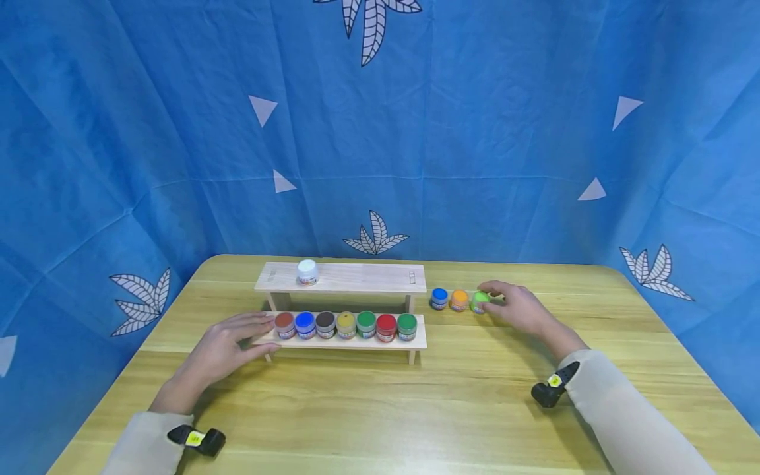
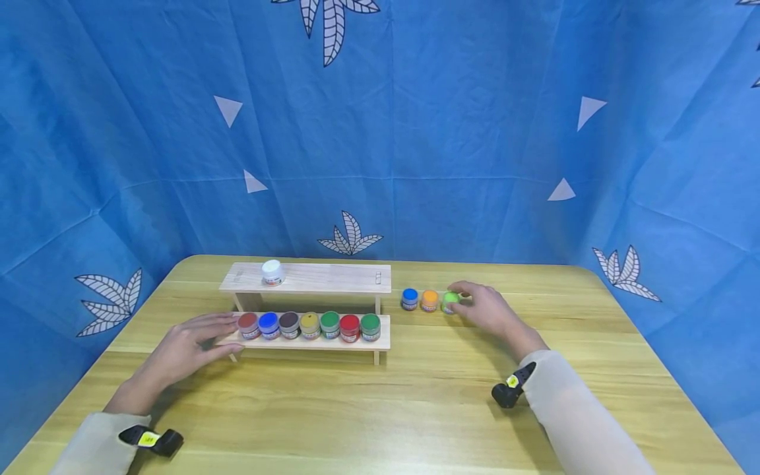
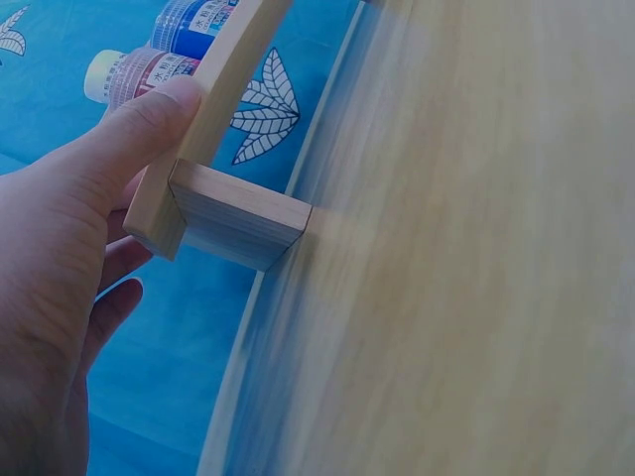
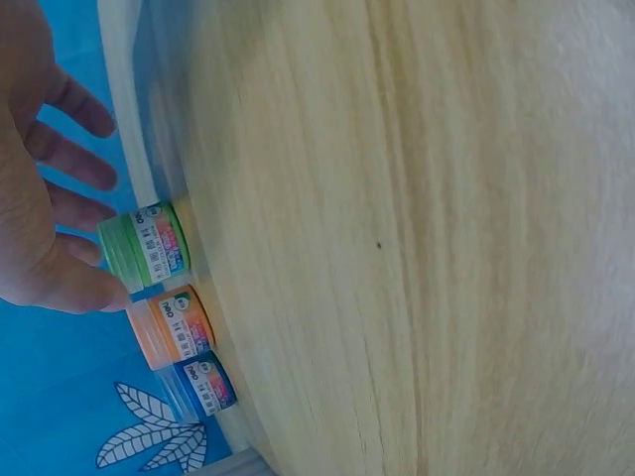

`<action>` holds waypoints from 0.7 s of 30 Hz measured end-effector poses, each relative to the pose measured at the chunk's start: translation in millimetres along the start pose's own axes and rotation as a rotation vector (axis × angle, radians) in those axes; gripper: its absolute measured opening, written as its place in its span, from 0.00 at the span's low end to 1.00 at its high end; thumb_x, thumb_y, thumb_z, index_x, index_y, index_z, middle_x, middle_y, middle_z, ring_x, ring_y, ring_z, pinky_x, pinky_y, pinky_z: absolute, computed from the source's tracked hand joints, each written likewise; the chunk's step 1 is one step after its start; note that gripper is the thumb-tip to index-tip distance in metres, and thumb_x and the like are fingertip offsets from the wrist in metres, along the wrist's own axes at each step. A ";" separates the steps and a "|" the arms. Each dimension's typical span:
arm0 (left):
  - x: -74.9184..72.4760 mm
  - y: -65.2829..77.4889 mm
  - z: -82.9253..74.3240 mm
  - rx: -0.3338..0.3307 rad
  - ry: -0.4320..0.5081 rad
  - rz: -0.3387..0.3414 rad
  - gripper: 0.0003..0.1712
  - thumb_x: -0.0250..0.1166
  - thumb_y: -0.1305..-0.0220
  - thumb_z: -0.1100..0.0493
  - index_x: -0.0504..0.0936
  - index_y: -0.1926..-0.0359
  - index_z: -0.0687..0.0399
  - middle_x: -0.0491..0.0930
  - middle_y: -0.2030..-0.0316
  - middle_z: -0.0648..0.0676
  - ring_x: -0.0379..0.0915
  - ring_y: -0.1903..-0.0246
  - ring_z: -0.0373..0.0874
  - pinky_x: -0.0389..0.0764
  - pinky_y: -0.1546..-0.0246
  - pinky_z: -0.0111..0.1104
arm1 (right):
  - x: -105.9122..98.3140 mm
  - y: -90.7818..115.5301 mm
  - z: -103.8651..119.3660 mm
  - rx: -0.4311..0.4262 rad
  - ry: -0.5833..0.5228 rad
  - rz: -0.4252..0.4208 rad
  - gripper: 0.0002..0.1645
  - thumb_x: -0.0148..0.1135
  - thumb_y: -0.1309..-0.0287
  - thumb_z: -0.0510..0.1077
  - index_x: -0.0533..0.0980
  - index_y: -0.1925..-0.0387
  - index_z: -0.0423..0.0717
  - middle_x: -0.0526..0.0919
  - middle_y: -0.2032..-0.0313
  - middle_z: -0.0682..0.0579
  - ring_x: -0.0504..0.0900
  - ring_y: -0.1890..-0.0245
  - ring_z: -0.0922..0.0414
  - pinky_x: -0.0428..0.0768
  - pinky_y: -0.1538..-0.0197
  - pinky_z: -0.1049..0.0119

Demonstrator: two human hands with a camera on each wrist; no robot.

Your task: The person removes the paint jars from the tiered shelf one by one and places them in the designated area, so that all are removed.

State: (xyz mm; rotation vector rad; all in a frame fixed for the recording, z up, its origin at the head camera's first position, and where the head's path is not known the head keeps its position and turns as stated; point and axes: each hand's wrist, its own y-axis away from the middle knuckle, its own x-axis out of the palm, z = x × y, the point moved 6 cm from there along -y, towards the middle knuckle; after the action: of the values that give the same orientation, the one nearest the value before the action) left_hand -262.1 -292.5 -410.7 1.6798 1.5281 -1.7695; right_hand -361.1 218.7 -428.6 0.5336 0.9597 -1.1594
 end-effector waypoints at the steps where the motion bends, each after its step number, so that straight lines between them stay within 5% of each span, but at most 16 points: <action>1: 0.0 0.0 -0.1 -0.001 0.000 0.000 0.27 0.76 0.50 0.45 0.87 0.52 0.57 0.84 0.50 0.55 0.80 0.50 0.56 0.79 0.48 0.52 | -0.6 0.0 0.4 -0.003 0.002 -0.003 0.29 0.63 0.35 0.53 0.73 0.39 0.40 0.77 0.43 0.37 0.74 0.43 0.37 0.72 0.41 0.38; 8: 0.4 0.0 -0.2 -0.009 -0.002 0.008 0.27 0.76 0.49 0.45 0.86 0.52 0.57 0.84 0.50 0.55 0.79 0.50 0.56 0.79 0.48 0.52 | -5.5 -0.6 11.0 -0.031 0.046 -0.020 0.31 0.61 0.34 0.54 0.72 0.37 0.42 0.72 0.37 0.39 0.66 0.35 0.38 0.63 0.35 0.37; 21: 0.7 0.3 -0.8 0.005 -0.005 -0.001 0.27 0.76 0.50 0.46 0.86 0.52 0.57 0.84 0.50 0.55 0.79 0.50 0.56 0.79 0.48 0.52 | -17.4 -4.1 60.8 -0.152 0.172 -0.071 0.37 0.57 0.34 0.62 0.68 0.33 0.44 0.72 0.36 0.42 0.66 0.34 0.40 0.62 0.33 0.39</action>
State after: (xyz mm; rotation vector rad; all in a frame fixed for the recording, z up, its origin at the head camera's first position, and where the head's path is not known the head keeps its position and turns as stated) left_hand -261.7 -291.6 -411.3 1.6763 1.5239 -1.7777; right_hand -345.0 178.8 -382.0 0.4853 1.2124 -1.1059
